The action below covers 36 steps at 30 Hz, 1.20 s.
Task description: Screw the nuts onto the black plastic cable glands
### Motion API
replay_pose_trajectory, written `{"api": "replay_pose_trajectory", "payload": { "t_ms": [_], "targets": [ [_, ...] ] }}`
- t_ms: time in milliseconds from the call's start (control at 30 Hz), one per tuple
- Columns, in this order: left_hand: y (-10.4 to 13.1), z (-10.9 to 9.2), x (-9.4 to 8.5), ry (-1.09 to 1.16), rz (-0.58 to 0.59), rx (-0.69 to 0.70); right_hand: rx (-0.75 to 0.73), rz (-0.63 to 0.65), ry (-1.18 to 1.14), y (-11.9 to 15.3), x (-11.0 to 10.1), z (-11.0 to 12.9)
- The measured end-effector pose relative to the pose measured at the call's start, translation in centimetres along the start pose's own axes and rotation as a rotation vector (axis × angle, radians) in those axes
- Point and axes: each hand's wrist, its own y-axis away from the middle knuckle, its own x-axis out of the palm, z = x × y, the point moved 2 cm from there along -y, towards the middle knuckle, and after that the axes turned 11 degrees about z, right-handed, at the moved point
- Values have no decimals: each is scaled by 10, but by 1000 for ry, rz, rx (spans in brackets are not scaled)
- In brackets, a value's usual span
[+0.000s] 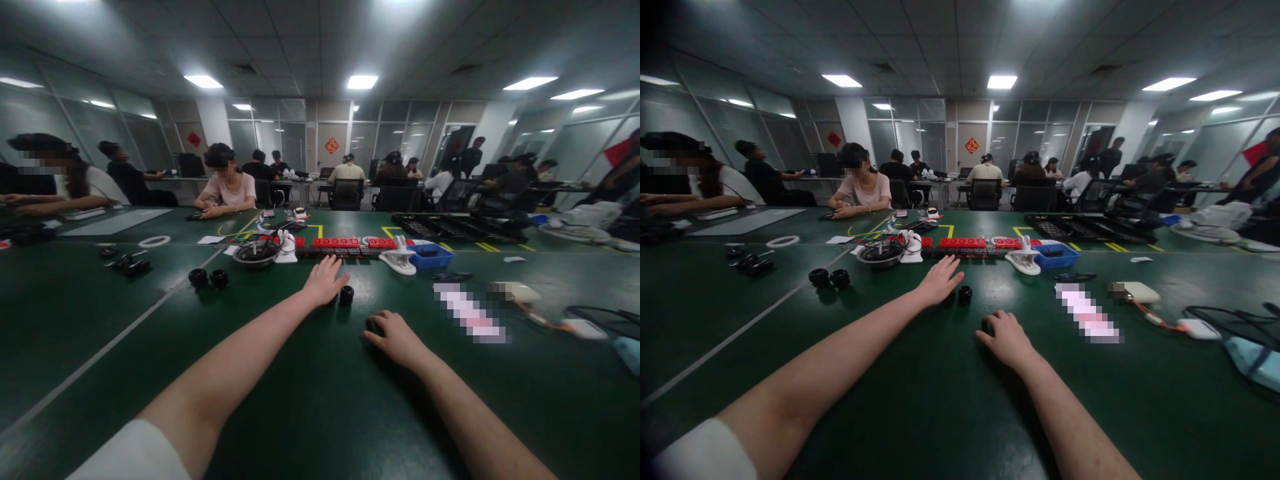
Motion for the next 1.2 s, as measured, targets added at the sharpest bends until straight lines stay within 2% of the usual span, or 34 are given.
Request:
{"api": "replay_pose_trajectory", "payload": {
  "t_ms": [167,300,633,933,1200],
  "targets": [
    [-27,3,28,-28,124,-15,-6,-12,1,1,0,1],
    [-30,6,36,-74,160,-23,-14,-23,-2,2,1,2],
    [-21,5,28,-130,177,-47,-21,-32,-14,2,2,0],
    [-4,30,23,-128,191,-104,-23,-23,-25,1,3,-2],
    [20,41,17,-49,225,-135,-9,-26,-18,-1,5,-4]
  ]
}}
